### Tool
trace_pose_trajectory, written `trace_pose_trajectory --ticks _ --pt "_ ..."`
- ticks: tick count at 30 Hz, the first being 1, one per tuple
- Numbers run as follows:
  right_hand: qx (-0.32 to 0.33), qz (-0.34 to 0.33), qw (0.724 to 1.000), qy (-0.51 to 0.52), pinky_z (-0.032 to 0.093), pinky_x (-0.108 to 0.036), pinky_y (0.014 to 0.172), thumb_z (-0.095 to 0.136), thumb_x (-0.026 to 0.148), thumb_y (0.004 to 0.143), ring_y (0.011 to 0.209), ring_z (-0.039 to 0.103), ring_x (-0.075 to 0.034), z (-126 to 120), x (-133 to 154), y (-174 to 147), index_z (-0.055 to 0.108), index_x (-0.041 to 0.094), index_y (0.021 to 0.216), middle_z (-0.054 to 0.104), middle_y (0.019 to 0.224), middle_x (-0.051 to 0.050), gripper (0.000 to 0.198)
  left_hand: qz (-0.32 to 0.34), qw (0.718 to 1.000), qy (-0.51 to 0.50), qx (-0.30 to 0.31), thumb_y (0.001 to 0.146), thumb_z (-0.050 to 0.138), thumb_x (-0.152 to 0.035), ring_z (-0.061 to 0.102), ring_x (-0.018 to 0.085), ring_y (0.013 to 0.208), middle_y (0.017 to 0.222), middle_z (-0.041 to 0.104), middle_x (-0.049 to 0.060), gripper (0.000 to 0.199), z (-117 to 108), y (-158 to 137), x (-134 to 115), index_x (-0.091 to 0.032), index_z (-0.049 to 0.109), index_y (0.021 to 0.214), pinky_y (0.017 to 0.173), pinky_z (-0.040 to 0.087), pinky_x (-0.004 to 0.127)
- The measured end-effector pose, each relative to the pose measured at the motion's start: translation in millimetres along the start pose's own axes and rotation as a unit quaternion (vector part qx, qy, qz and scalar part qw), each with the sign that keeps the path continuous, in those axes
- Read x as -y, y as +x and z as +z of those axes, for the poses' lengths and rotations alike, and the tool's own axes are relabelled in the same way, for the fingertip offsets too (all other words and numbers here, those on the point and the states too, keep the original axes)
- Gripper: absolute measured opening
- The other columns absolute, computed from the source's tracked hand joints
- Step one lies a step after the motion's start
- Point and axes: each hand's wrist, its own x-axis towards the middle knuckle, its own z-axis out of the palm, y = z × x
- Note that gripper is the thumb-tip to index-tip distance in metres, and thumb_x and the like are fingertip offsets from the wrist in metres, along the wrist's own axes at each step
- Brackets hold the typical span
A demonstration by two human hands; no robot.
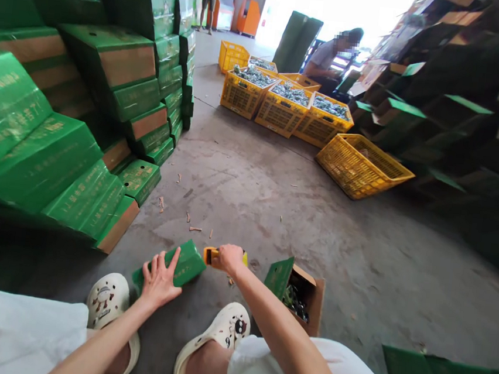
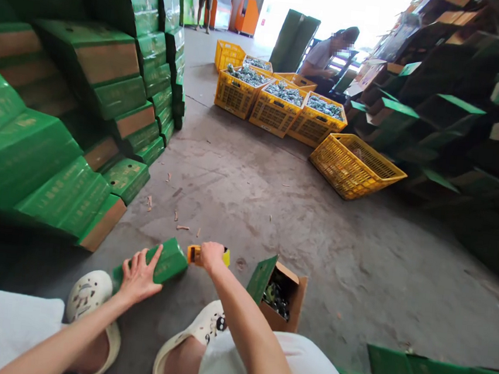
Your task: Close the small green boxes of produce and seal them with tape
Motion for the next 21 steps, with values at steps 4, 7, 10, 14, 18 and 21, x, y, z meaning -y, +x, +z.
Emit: trace_pose_trajectory --ticks 4,7,10,14,18,21 --pt "-0.029 0.002 1.000 -0.004 0.052 -0.026 0.074 0.067 0.060 0.089 0.103 0.075 -0.029 -37 -17 -3 0.078 0.017 0.109 0.078 0.111 -0.020 0.049 -0.160 0.978 -0.134 0.014 0.074 0.073 -0.054 0.038 0.051 0.142 0.164 0.028 0.029 0.118 -6 12 -31 -0.023 0.008 0.168 0.104 0.036 0.069" --pt "-0.009 -0.052 0.998 0.020 0.044 -0.022 0.060 0.061 0.071 0.090 0.082 0.072 -0.021 -57 -30 -16 0.078 0.016 0.100 0.077 0.092 -0.011 0.058 -0.170 0.931 -0.320 0.033 0.080 0.069 -0.057 0.027 0.051 0.151 0.170 0.017 0.026 0.103 -21 28 -27 -0.024 0.023 0.166 0.107 0.035 0.071" --pt "0.023 -0.148 0.984 0.092 0.033 -0.022 0.053 0.056 0.078 0.088 0.065 0.059 -0.013 -57 -32 -37 0.074 0.015 0.089 0.067 0.075 -0.002 0.065 -0.163 0.835 -0.524 0.042 0.095 0.050 -0.063 0.046 0.040 0.143 0.157 0.045 0.024 0.072 -36 32 -10 -0.017 0.050 0.150 0.109 0.045 0.059" --pt "0.047 -0.208 0.966 0.146 0.028 -0.022 0.050 0.056 0.084 0.083 0.061 0.048 -0.010 -45 -21 -55 0.067 0.016 0.083 0.056 0.069 0.002 0.069 -0.137 0.669 -0.702 0.203 0.092 0.048 -0.080 0.074 0.026 0.096 0.108 0.074 0.017 0.073 -47 16 4 -0.013 0.072 0.112 0.085 0.061 0.039" --pt "0.059 -0.221 0.961 0.154 0.027 -0.021 0.049 0.053 0.087 0.082 0.060 0.046 -0.010 -39 -17 -56 0.064 0.016 0.083 0.051 0.068 0.004 0.071 -0.150 0.466 -0.826 0.279 0.079 0.081 -0.063 0.074 0.020 0.085 0.100 0.076 0.009 0.053 -51 7 7 -0.017 0.073 0.102 0.077 0.060 0.030" --pt "0.052 -0.216 0.961 0.163 0.028 -0.021 0.050 0.053 0.086 0.083 0.062 0.048 -0.011 -36 -20 -53 0.065 0.016 0.085 0.053 0.070 0.003 0.071 -0.160 0.510 -0.811 0.238 0.074 0.088 -0.052 0.073 0.018 0.079 0.094 0.077 0.008 0.045 -52 10 8 -0.017 0.074 0.098 0.071 0.058 0.028"
